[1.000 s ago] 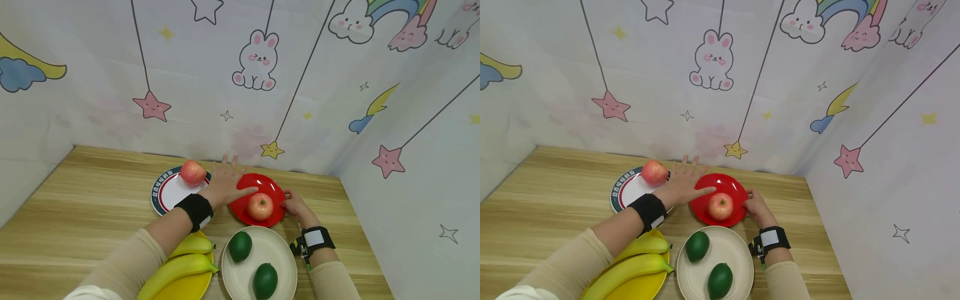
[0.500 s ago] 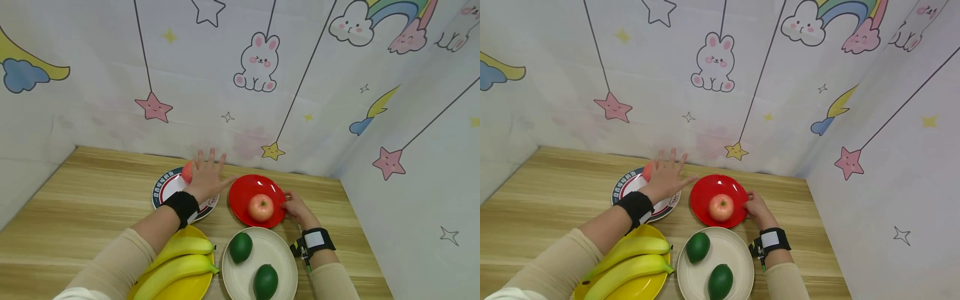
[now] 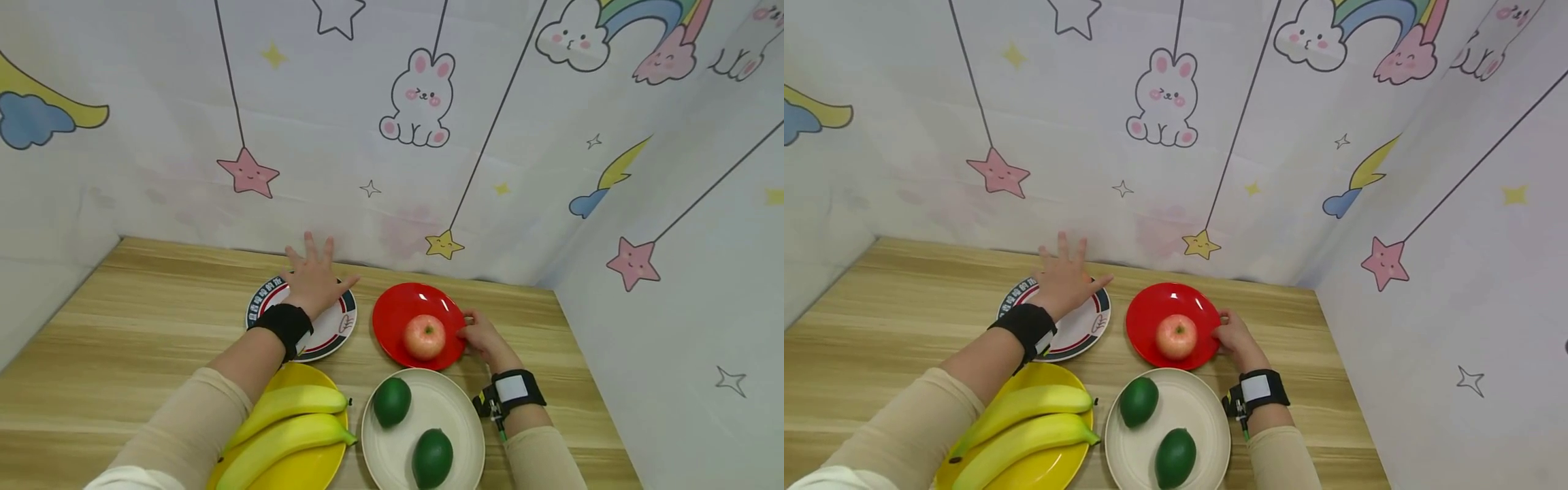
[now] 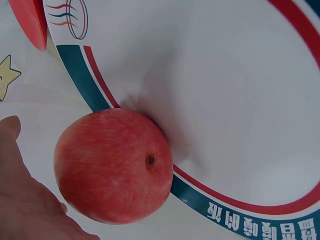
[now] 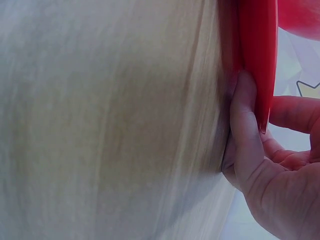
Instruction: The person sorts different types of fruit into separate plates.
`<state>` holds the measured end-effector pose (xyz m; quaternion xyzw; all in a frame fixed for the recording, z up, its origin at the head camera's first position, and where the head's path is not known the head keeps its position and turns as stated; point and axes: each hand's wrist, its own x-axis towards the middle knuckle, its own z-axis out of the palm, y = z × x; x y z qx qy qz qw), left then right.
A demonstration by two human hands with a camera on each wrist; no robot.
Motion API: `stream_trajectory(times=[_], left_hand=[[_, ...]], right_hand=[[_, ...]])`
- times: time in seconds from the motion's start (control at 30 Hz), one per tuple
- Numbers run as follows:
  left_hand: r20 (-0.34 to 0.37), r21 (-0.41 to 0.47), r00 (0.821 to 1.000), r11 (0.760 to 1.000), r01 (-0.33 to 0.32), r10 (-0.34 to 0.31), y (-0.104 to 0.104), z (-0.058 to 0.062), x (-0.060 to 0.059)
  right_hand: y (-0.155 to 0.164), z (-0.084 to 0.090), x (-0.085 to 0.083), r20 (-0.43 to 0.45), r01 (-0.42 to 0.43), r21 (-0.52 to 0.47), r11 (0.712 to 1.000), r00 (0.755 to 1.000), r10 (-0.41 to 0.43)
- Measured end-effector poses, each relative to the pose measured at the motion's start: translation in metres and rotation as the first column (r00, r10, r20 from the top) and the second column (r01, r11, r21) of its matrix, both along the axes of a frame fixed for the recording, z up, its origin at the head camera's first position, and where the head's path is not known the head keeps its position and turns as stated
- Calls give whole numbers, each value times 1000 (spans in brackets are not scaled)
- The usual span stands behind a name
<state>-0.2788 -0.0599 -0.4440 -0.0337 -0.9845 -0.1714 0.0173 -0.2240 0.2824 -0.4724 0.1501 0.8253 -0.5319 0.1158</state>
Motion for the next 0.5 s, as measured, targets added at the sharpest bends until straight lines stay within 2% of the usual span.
stream_trajectory(times=[0.23, 0.4, 0.5], left_hand=[[41, 46, 999, 999, -20, 18, -5, 1, -2], [19, 108, 1000, 994, -3, 1, -6, -1, -1], [3, 114, 1000, 993, 7, -7, -4, -3, -1]], right_hand=[[1, -1, 0, 4, 7, -23, 1000, 1000, -7], [1, -1, 0, -3, 0, -40, 999, 1000, 0], [0, -1, 0, -4, 2, -44, 999, 1000, -2]])
